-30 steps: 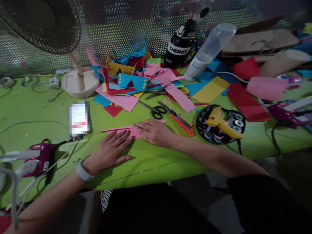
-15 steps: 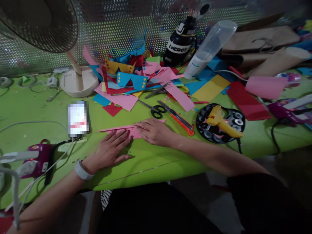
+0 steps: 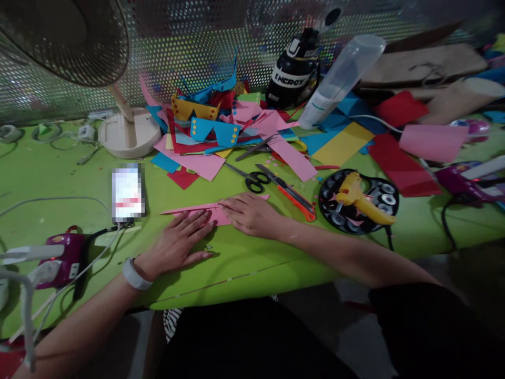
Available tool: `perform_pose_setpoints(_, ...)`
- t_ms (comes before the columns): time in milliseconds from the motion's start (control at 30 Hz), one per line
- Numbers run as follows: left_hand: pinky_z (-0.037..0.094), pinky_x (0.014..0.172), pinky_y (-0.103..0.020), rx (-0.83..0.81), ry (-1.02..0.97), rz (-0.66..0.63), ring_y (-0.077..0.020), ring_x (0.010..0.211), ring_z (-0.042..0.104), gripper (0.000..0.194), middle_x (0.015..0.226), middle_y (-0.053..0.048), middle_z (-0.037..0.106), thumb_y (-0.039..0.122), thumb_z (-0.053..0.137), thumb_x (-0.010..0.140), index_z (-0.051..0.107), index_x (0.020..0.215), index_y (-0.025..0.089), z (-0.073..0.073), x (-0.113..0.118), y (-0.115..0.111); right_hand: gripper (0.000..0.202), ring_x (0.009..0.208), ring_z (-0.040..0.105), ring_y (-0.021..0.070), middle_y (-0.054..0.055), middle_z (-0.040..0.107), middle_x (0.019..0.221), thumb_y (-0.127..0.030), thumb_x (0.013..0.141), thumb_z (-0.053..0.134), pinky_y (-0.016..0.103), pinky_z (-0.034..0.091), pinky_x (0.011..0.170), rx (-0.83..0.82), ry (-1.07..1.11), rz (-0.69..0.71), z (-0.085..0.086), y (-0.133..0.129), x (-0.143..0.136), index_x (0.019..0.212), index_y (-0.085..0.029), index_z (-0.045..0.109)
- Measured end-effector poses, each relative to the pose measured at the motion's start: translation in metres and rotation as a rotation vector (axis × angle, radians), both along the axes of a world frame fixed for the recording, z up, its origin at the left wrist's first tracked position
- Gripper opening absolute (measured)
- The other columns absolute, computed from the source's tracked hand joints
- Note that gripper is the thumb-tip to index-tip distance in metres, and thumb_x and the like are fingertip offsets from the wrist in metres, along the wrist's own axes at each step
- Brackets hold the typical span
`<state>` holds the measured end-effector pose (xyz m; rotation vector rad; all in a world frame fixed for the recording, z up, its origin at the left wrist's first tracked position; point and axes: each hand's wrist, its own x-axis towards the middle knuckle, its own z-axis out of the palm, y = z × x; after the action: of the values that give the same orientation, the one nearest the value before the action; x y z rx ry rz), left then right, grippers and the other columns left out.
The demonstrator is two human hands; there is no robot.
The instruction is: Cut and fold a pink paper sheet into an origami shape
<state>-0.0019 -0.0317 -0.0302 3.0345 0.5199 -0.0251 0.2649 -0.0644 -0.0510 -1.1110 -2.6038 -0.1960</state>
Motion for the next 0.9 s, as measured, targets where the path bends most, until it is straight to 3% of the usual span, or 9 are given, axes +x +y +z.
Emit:
perform_pose_setpoints(367,0.014,0.120,-0.041,-0.009,-0.001,-0.005,-0.0240,0.146,0.021,0.075,0.157,-0.010,0.025,0.063,0.030,0.095,0.019,0.153,0.017,0.0017,0.0006,0.0007,0.035,0.105,0.054,0.0267,0.017,0.063,0.124,-0.021,0.095,0.047,0.043,0.045,0.086,-0.009,0.014,0.005,-0.0008,0.0003,-0.0004,0.124,-0.007,0.060)
perform_pose_setpoints(900,0.014,0.120,-0.042,0.008,0.016,0.015,-0.0246,0.146,0.022,0.073,0.156,-0.011,0.027,0.063,0.029,0.095,0.026,0.151,0.016,0.0003,0.0036,-0.0019,0.035,0.104,0.055,0.0264,0.016,0.064,0.122,-0.021,0.095,0.046,0.042,0.046,0.084,0.027,-0.001,0.008,0.0001,0.0005,-0.0005,0.123,-0.006,0.060)
